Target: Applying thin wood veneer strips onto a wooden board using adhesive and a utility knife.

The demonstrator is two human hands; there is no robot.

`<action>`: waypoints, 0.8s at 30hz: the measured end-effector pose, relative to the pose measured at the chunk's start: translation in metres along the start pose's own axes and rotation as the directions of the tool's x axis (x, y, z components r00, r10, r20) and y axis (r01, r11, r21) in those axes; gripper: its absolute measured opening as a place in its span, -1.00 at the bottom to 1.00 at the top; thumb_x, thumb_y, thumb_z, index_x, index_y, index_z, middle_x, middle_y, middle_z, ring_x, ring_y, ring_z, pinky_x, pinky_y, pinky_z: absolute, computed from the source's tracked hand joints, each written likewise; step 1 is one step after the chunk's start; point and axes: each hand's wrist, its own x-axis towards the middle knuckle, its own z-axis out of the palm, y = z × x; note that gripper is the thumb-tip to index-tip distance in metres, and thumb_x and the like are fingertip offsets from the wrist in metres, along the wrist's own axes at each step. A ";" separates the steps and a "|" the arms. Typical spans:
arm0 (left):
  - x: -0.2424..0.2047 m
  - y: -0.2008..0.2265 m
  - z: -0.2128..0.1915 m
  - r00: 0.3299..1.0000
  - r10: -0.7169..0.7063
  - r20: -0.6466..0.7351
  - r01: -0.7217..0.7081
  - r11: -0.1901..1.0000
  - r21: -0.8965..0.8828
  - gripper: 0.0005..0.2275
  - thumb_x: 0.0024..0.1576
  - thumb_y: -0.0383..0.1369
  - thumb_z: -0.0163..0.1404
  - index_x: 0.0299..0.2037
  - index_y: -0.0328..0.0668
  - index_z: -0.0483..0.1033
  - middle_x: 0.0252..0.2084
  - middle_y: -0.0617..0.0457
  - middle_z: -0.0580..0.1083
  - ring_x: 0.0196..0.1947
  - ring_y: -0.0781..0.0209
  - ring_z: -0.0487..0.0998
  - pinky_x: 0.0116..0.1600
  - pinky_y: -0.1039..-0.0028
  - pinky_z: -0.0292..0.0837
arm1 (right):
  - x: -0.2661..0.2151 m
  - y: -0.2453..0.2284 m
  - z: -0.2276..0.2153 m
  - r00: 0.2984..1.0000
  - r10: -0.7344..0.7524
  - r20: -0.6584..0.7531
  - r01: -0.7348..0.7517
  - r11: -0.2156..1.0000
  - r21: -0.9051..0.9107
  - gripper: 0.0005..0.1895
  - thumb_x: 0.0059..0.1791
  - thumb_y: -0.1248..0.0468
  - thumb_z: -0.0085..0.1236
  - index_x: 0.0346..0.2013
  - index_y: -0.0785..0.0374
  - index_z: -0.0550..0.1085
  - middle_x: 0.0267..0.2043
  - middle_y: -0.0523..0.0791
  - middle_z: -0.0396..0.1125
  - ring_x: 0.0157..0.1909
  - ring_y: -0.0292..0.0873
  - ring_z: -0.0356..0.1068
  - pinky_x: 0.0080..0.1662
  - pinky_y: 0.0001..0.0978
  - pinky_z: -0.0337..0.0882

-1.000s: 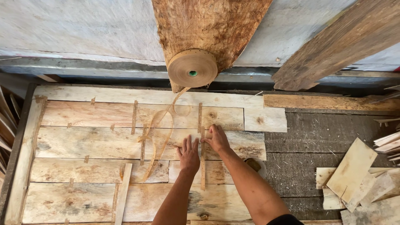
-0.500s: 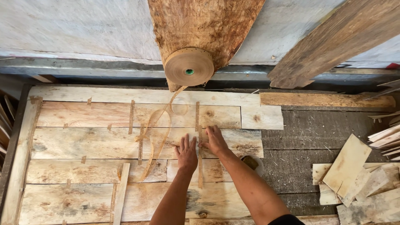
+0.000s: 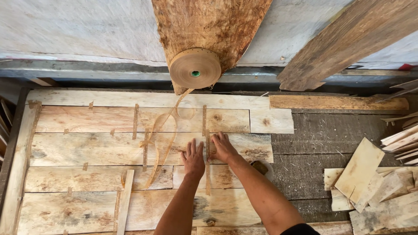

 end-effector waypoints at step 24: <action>0.009 -0.006 0.015 0.999 0.021 -0.050 -0.019 0.999 0.035 -0.30 0.13 -0.58 -0.09 0.50 0.17 0.00 0.61 0.04 -0.21 0.59 -0.02 -0.24 0.50 -0.25 -0.28 | 0.062 0.059 0.040 0.978 0.163 -0.127 -0.120 0.949 0.291 -0.56 -0.20 -0.04 0.42 -0.55 0.17 0.37 -0.49 -0.16 0.44 -0.40 -0.30 0.50 -0.31 -0.32 0.52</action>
